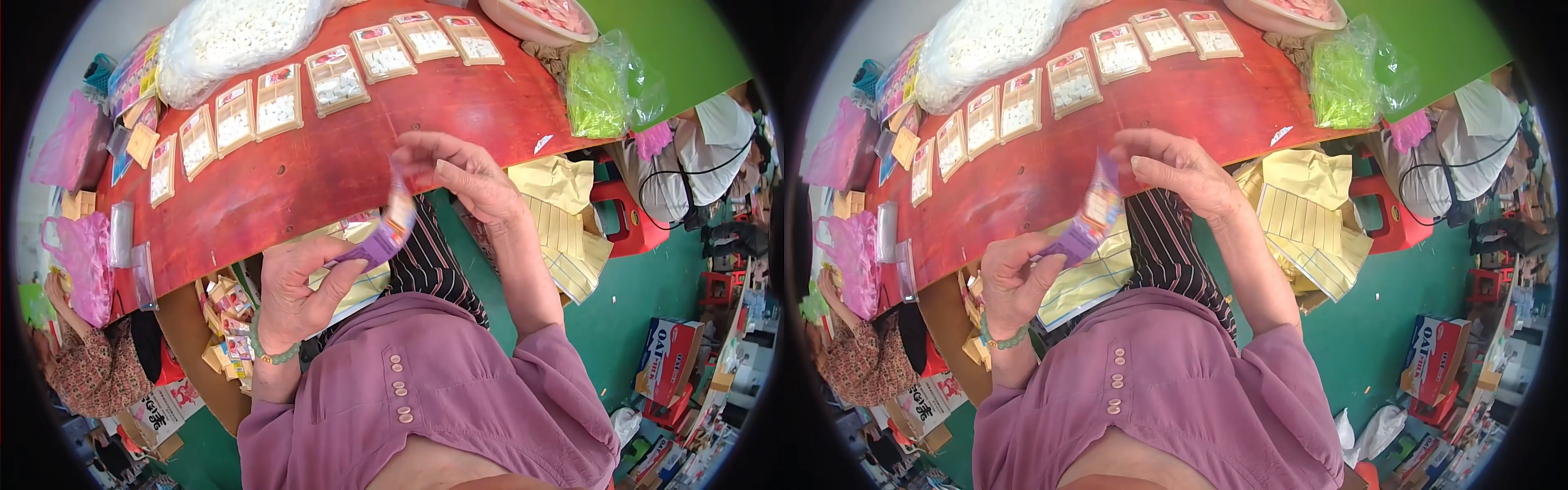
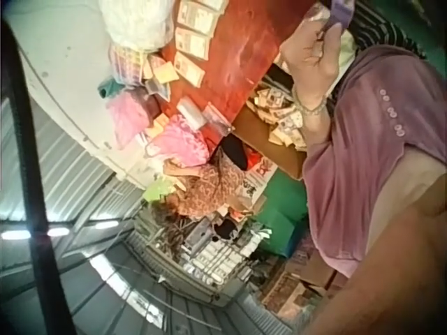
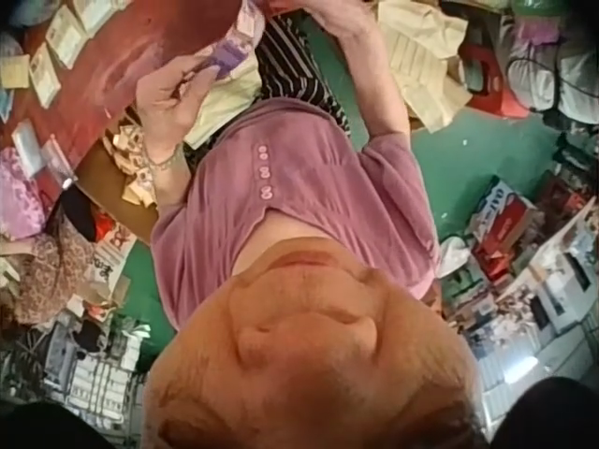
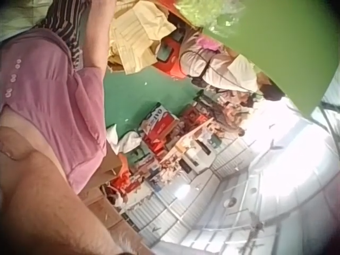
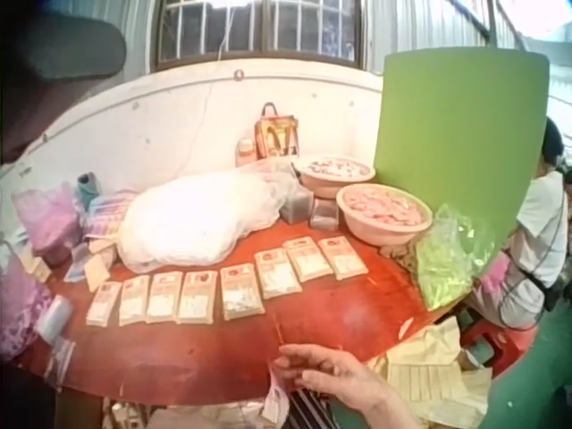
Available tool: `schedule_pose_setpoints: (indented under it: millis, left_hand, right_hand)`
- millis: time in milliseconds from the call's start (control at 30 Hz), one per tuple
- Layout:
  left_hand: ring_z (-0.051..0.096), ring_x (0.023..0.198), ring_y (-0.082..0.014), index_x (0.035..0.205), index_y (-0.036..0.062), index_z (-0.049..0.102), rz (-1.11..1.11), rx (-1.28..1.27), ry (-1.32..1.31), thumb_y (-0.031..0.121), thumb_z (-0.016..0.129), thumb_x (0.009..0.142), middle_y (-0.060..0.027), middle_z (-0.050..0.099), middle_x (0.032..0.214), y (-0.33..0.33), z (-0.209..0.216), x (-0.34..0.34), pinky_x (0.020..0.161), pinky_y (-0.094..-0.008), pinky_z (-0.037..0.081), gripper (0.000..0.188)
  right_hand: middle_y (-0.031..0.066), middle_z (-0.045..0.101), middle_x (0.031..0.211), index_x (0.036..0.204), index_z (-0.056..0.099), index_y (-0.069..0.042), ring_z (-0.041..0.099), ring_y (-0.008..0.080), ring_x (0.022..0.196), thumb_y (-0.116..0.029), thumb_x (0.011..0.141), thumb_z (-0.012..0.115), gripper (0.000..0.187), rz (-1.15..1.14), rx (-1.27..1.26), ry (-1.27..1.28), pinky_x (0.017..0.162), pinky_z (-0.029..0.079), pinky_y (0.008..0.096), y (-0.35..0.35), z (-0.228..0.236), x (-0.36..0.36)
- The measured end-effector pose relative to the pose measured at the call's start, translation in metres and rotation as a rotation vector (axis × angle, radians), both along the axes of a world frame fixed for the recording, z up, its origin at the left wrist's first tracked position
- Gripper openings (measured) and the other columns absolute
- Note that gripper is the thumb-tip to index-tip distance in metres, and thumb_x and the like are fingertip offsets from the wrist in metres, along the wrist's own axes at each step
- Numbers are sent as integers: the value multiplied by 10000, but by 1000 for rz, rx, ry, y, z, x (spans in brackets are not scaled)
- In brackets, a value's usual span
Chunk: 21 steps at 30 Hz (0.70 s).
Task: Manually wrapping and sealing stacks of products into paper bundles using adhesive strips.
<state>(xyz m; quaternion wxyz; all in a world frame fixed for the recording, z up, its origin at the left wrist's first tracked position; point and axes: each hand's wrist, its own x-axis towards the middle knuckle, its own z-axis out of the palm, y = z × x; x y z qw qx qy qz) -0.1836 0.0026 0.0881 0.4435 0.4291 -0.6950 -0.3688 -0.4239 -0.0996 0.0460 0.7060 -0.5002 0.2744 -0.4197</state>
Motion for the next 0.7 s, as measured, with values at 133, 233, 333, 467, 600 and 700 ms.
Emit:
schedule_pose_setpoints:
  millis: [133, 233, 333, 467, 600, 700]
  left_hand:
    - [640, 630, -158, 859, -21, 669, -29, 22, 16, 43, 710, 787, -105, 667, 725, -13, -1, 1, 597, -253, 482, 105]
    - [647, 655, -160, 863, -31, 668, -84, 90, 89, 42, 713, 785, -108, 674, 748, -21, -2, 1, 612, -253, 486, 115]
    - [650, 683, -161, 871, -38, 670, -111, 125, 164, 37, 717, 781, -115, 682, 791, -29, 3, 0, 625, -254, 488, 126]
    - [646, 710, -150, 888, -45, 672, -150, 82, 205, 24, 712, 784, -120, 686, 827, -40, 1, -2, 640, -250, 485, 131]
    - [635, 707, -133, 892, -48, 671, -125, 89, 216, 23, 699, 794, -109, 683, 816, -47, -4, -6, 632, -241, 475, 124]
    - [612, 697, -94, 885, -44, 671, -13, 181, 151, 44, 681, 820, -83, 682, 804, -51, -6, -11, 618, -228, 465, 110]
  right_hand:
    - [88, 635, 1116, 1252, 541, 33, 630, 138, 932, -154, 872, 640, 434, 195, 95, -45, 851, 494, 261, -8, -2, -6]
    - [93, 628, 1122, 1273, 522, 26, 622, 128, 950, -161, 888, 633, 442, 36, 60, 100, 841, 493, 254, -12, 2, -2]
    - [106, 622, 1133, 1299, 500, 16, 616, 124, 969, -184, 898, 631, 466, 50, 134, 66, 853, 496, 262, -22, -14, -3]
    - [104, 648, 1070, 1231, 557, 15, 637, 120, 909, -160, 906, 623, 375, 131, 232, -81, 811, 520, 260, -27, -22, -10]
    - [76, 687, 895, 1017, 657, 19, 653, 111, 730, -60, 907, 596, 150, 47, 190, -112, 676, 543, 229, -33, -22, -21]
    - [23, 682, 822, 942, 686, -38, 623, 66, 708, -124, 896, 637, 109, -54, 129, -1, 656, 517, 205, -39, -18, -29]
